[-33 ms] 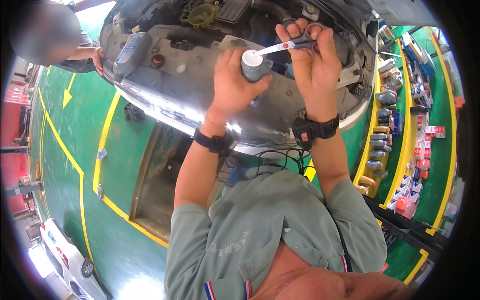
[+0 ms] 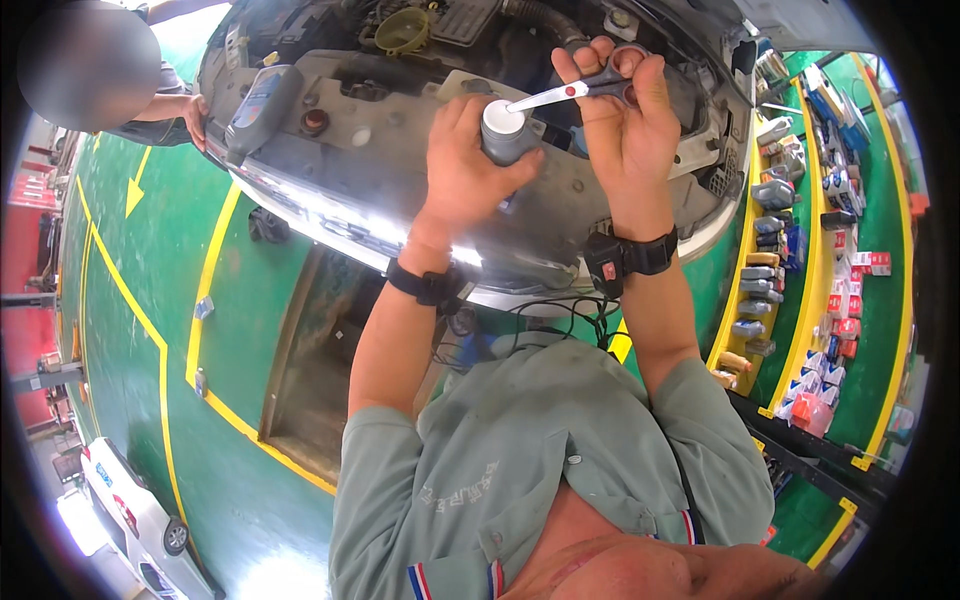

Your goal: The person pours engine oil from a bottle into a car's engine using a funnel. They repeat this process with multiple bottles, placing empty ones on the ground and retrieving new ones to continue filling the engine.

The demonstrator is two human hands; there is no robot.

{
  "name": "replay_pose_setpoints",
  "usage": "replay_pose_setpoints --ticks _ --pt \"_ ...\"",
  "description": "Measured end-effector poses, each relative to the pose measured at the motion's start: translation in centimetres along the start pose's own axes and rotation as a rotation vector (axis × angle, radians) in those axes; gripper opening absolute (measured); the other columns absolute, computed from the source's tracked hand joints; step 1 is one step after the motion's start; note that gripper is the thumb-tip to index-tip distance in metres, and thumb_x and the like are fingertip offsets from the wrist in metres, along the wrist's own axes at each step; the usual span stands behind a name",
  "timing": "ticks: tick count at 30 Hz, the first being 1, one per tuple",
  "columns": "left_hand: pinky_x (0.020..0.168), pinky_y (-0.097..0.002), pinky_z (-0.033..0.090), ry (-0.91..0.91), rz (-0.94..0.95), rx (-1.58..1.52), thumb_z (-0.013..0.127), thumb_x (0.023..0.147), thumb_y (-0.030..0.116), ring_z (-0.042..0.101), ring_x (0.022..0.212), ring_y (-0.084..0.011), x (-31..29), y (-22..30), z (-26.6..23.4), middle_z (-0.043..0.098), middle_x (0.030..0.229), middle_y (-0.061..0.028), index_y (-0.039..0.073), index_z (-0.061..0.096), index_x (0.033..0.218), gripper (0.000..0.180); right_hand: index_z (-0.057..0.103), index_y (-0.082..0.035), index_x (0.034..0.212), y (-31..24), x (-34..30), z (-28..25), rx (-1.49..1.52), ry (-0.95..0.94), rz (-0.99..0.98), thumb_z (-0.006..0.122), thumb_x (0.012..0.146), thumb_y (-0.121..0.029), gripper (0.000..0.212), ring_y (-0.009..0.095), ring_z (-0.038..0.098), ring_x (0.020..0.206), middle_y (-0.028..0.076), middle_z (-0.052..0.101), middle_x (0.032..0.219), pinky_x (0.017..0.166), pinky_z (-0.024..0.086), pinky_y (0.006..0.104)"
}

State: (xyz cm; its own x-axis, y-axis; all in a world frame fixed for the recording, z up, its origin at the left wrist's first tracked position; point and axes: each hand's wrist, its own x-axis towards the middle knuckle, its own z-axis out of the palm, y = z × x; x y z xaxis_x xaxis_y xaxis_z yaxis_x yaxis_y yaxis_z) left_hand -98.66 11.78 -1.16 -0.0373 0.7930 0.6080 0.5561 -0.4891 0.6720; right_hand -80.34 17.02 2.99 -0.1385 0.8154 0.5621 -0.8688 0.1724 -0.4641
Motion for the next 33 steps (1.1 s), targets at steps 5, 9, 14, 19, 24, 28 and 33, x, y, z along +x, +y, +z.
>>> replay_pose_setpoints --ticks 5,9,14,19,24,28,33 --pt "0.092 -0.0437 0.052 -0.060 0.026 -0.033 0.087 0.066 0.019 0.061 0.107 -0.0357 -0.1 0.0 -0.2 0.064 0.112 -0.0132 0.006 0.064 0.114 0.055 0.059 -0.008 0.106 -1.1 -4.4 0.2 -0.074 0.070 0.002 0.051 0.111 -0.033 0.026 0.038 0.060 0.129 0.015 0.062 0.134 0.114 0.043 0.0624" --pt "0.094 -0.0431 0.052 -0.079 -0.020 -0.053 0.087 0.067 0.018 0.063 0.108 -0.0346 0.5 -0.1 -0.1 0.066 0.115 -0.0130 0.005 0.064 0.114 0.053 0.058 -0.006 0.107 -2.8 -3.9 1.1 -0.254 0.095 0.058 0.052 0.110 -0.032 0.027 0.043 0.057 0.133 0.019 0.061 0.136 0.108 0.050 0.0595" --pt "0.094 -0.0425 0.052 -0.079 -0.046 -0.060 0.086 0.067 0.018 0.063 0.109 -0.0341 0.6 -0.3 0.1 0.067 0.116 -0.0134 0.005 0.065 0.113 0.052 0.054 -0.004 0.111 -3.0 -3.6 0.2 -0.366 -0.001 0.025 0.054 0.110 -0.026 0.022 0.044 0.059 0.130 0.024 0.061 0.135 0.107 0.052 0.0602" --pt "0.093 -0.0422 0.052 -0.069 -0.003 -0.067 0.086 0.067 0.018 0.064 0.106 -0.0337 0.7 0.0 0.4 0.066 0.114 -0.0131 0.005 0.065 0.111 0.050 0.051 -0.003 0.115 -3.6 -7.2 1.0 -0.598 0.107 0.046 0.057 0.108 -0.016 0.016 0.037 0.066 0.121 0.023 0.065 0.130 0.100 0.059 0.0507" --pt "0.091 -0.0422 0.052 -0.067 -0.016 -0.047 0.086 0.067 0.018 0.064 0.103 -0.0335 0.6 -0.5 0.2 0.066 0.110 -0.0127 0.005 0.065 0.111 0.050 0.053 -0.004 0.118 -7.1 -4.3 3.4 -0.866 0.115 0.343 0.061 0.102 -0.004 0.018 0.022 0.072 0.107 0.016 0.070 0.122 0.082 0.063 0.0322" --pt "0.091 -0.0419 0.052 -0.075 -0.021 -0.070 0.087 0.067 0.018 0.064 0.102 -0.0328 0.7 -0.4 0.2 0.066 0.109 -0.0127 0.005 0.065 0.111 0.050 0.063 -0.004 0.111 -7.6 -2.2 6.3 -1.144 0.094 0.463 0.066 0.098 -0.003 0.014 0.011 0.072 0.088 0.006 0.073 0.103 0.063 0.056 0.0242" --pt "0.092 -0.0408 0.052 -0.086 -0.016 -0.114 0.087 0.067 0.017 0.063 0.103 -0.0324 0.8 -0.3 0.1 0.066 0.110 -0.0129 0.005 0.065 0.112 0.051 0.071 -0.001 0.102 -7.5 -2.2 6.1 -1.278 0.043 0.361 0.069 0.098 -0.004 0.005 0.006 0.063 0.067 0.002 0.070 0.081 0.055 0.046 0.0216"
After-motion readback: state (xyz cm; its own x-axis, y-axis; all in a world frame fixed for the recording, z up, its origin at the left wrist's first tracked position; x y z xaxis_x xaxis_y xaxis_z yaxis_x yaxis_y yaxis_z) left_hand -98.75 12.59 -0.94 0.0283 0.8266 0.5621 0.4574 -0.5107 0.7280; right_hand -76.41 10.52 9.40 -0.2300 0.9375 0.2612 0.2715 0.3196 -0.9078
